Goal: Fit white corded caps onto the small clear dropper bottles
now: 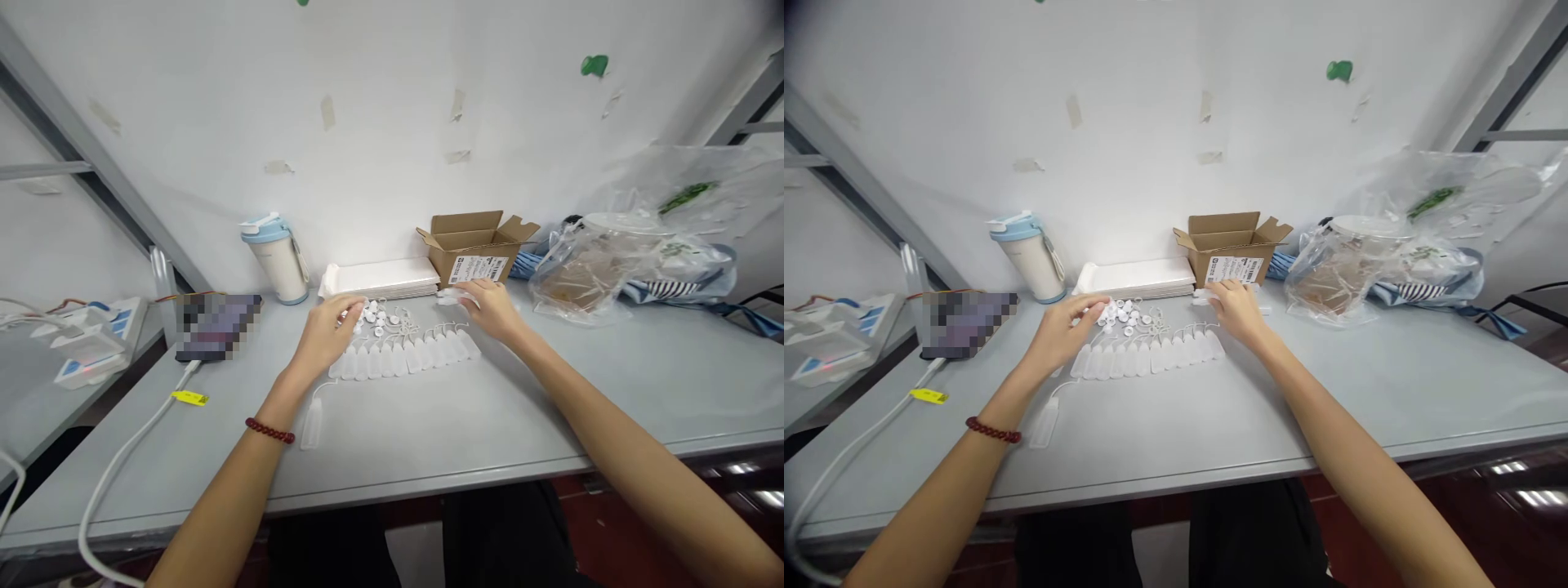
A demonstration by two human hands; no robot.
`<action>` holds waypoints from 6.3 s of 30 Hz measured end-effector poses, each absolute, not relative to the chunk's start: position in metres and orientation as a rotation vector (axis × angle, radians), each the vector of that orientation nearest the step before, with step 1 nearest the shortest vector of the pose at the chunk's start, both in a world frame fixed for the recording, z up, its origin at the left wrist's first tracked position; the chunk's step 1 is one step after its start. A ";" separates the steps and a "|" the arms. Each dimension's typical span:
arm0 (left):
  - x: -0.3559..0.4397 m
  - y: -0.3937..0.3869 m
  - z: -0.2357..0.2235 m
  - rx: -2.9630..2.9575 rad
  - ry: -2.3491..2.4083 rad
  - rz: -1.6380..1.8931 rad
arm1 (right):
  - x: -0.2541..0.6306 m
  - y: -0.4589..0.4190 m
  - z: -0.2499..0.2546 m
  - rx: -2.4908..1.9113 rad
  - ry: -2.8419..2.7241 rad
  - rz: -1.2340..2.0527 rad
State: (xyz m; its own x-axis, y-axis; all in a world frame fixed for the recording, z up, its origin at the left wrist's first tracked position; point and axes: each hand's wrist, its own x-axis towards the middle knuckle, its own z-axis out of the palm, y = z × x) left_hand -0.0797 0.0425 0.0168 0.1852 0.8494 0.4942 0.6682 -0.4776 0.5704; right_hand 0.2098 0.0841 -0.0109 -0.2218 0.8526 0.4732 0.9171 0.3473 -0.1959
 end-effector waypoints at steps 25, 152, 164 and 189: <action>-0.056 0.020 0.019 1.871 1.006 1.171 | 0.141 0.025 -0.007 -0.899 -2.040 0.420; -0.151 -0.075 0.004 2.242 1.473 0.495 | 0.101 -0.036 -0.020 -0.446 -2.575 0.837; -0.157 -0.072 -0.002 2.129 1.502 0.495 | 0.096 -0.043 -0.023 -0.357 -2.777 0.600; -0.160 -0.070 -0.005 2.204 1.452 0.588 | 0.093 -0.039 -0.025 -0.353 -2.804 0.621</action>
State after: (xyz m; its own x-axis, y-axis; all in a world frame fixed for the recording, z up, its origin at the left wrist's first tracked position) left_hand -0.1603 -0.0701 -0.0046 0.3601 0.9264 0.1102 0.7420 -0.3560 0.5681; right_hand 0.0933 -0.0390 -0.0251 -0.9401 0.2854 0.1863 0.1801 0.8801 -0.4394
